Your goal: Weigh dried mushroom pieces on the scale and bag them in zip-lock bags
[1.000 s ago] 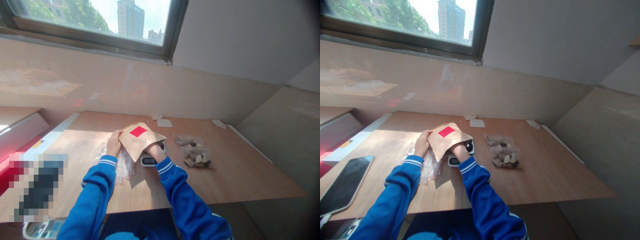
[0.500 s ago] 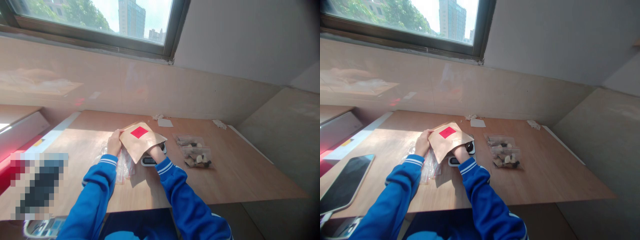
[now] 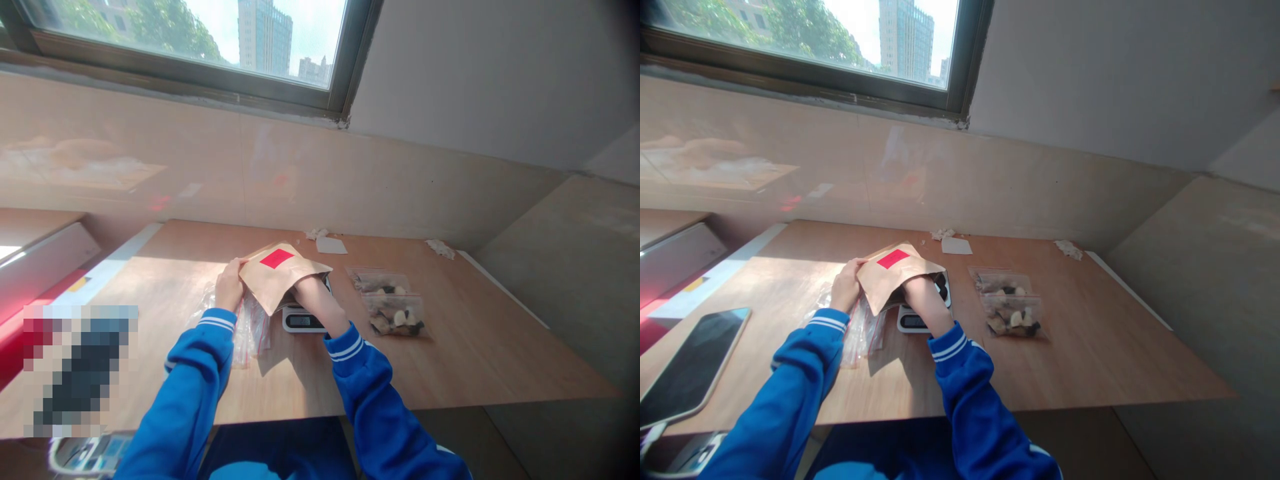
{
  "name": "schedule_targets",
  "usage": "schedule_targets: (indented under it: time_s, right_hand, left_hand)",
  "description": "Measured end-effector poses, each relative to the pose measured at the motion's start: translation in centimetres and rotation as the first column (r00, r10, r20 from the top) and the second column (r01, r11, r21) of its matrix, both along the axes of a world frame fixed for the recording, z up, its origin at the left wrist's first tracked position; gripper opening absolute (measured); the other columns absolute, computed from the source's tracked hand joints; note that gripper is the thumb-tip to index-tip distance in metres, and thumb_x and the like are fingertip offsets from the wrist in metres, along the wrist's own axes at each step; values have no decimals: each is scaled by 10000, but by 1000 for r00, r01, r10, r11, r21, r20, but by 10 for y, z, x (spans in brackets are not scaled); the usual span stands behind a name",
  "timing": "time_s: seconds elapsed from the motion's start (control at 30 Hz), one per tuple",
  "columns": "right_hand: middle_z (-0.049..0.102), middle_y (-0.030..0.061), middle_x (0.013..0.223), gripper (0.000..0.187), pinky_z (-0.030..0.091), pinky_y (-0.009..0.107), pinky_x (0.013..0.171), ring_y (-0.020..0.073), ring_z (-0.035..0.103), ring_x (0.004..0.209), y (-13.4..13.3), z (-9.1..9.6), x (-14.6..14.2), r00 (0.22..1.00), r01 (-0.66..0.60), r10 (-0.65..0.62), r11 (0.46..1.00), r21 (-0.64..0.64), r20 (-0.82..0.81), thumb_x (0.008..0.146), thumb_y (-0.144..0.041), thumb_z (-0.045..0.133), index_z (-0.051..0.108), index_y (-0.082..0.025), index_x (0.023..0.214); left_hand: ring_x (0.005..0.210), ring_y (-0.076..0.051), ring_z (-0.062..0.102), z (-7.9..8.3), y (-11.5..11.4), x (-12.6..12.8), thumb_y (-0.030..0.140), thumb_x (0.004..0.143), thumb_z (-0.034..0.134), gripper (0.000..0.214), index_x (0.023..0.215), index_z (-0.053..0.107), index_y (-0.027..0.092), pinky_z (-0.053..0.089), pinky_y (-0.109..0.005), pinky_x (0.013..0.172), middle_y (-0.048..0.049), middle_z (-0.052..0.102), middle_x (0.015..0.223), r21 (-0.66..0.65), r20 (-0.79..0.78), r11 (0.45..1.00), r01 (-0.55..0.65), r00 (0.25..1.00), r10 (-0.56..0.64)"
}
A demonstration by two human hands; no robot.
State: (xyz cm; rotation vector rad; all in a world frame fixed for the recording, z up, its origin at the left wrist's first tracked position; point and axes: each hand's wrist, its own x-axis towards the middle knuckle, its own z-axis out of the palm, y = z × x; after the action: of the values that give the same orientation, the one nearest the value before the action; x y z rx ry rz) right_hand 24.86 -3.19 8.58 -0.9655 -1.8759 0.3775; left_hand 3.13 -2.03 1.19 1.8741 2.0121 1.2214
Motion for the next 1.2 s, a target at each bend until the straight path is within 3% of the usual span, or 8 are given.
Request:
schedule_targets:
  time_s: [0.17, 0.33, 0.57, 0.7, 0.87, 0.93, 1.03, 1.2]
  right_hand:
    - [695, 118, 1168, 347, 503, 395, 1006, 267, 631, 1149, -15, 23, 17, 935, -189, 201, 979, -72, 291, 861, -74, 462, 677, -164, 1118]
    - [711, 114, 1126, 353, 509, 388, 982, 271, 633, 1145, -18, 29, 23, 931, -147, 190, 977, -157, 312, 846, -24, 472, 680, -174, 1088]
    - [694, 107, 1162, 267, 494, 361, 968, 245, 624, 1136, -26, 38, 25, 924, -182, 234, 965, -191, 304, 914, -125, 496, 669, -191, 1106]
    - [701, 71, 1113, 205, 503, 328, 903, 209, 644, 1040, -33, 43, 33, 963, -151, 179, 977, -150, 201, 913, -178, 525, 673, -211, 1052]
    - [677, 46, 981, 182, 508, 284, 837, 179, 636, 957, -32, 30, 45, 969, -137, 103, 981, -141, -225, 914, -317, 543, 683, -206, 946]
    - [669, 37, 935, 208, 513, 278, 819, 171, 635, 915, -28, 21, 48, 901, -155, 49, 965, -213, -430, 904, -371, 561, 677, -198, 909]
    - [680, 22, 835, 239, 533, 280, 773, 153, 644, 793, -23, 9, 51, 709, -268, -33, 911, -314, -704, 859, -420, 622, 663, -185, 838]
    - [737, 95, 919, 259, 573, 294, 818, 170, 700, 821, -20, -8, 59, 397, -449, -169, 821, -352, -902, 783, -407, 699, 684, -150, 814]
  left_hand:
    - [1060, -227, 614, -3, 1, -1, 173, 855, 444, 340, 1163, 577, 229, 465, -324, 882, -64, 665, 1159, 17, -13, 1000, 7, 1000, -7]
    - [1053, -236, 615, -3, 1, -1, 165, 844, 453, 339, 1157, 573, 220, 464, -332, 876, -68, 663, 1150, 36, -24, 999, 15, 1000, -14]
    - [1041, -240, 623, -1, 0, 0, 138, 842, 444, 357, 1162, 579, 219, 470, -338, 868, -72, 668, 1156, 17, -20, 1000, -8, 1000, 8]
    - [1049, -242, 622, -2, 0, 0, 150, 846, 444, 350, 1164, 574, 217, 470, -343, 881, -76, 667, 1155, 20, -20, 1000, 2, 1000, -1]
    - [1053, -245, 620, -2, 1, 0, 181, 853, 448, 335, 1165, 566, 210, 469, -347, 886, -77, 662, 1159, 24, -21, 1000, 16, 1000, -16]
    - [1056, -247, 622, -3, 1, -1, 196, 855, 458, 335, 1173, 561, 213, 471, -346, 885, -75, 661, 1169, 14, -19, 1000, 13, 1000, -13]
    - [1042, -257, 635, -6, 2, -3, 244, 869, 477, 335, 1193, 555, 220, 478, -348, 870, -75, 670, 1167, -16, -20, 1000, -9, 1000, 9]
    - [1036, -296, 645, -8, 4, -6, 306, 861, 514, 380, 1225, 545, 198, 475, -377, 880, -105, 677, 1151, -84, -88, 994, -65, 994, 57]
